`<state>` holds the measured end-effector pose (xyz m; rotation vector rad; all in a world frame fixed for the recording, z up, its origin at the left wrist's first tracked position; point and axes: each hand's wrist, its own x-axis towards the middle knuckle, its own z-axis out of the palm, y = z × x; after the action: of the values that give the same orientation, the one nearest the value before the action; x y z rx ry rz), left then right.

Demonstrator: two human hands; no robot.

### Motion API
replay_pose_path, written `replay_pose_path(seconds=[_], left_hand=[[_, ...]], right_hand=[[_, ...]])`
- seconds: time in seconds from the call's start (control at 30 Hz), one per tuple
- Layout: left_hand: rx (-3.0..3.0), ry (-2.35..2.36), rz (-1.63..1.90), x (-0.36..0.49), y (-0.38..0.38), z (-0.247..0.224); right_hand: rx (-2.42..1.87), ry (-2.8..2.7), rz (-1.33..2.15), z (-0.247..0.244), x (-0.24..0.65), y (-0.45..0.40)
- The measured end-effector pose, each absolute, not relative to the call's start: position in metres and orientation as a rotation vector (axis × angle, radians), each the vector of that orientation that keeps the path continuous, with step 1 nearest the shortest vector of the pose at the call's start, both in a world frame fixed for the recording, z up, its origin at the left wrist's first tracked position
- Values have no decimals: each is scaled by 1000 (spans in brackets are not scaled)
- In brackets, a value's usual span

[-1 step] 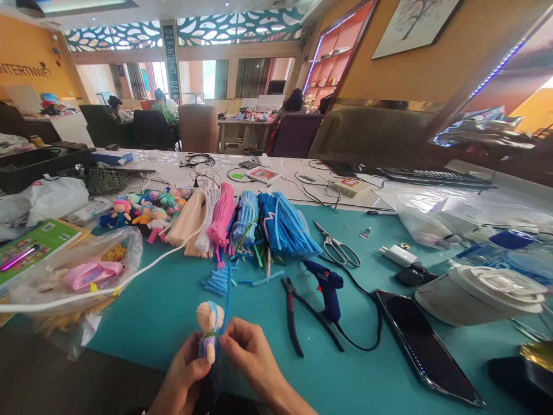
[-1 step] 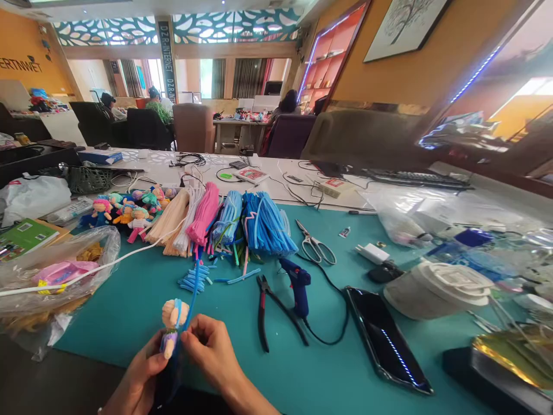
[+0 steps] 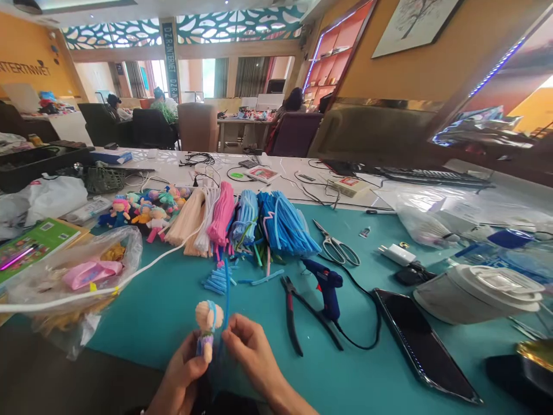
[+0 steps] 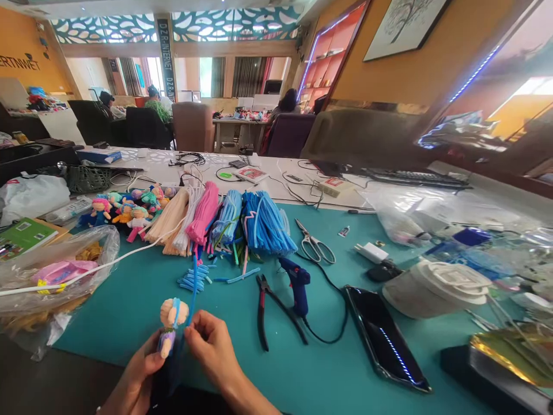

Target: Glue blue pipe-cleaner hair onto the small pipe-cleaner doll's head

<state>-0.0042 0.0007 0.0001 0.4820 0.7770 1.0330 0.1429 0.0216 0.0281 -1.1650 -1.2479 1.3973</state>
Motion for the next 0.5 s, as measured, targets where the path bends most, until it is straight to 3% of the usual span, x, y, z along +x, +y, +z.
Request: replay_pose_path(seconds=[0.13,0.5], left_hand=[[487,903,1157,-25,7,6],[615,1038,1205,-32,13,24]], right_hand=[[-1204,-1151,1290,38,151,42],[-1290,-1232,978,117,206,194]])
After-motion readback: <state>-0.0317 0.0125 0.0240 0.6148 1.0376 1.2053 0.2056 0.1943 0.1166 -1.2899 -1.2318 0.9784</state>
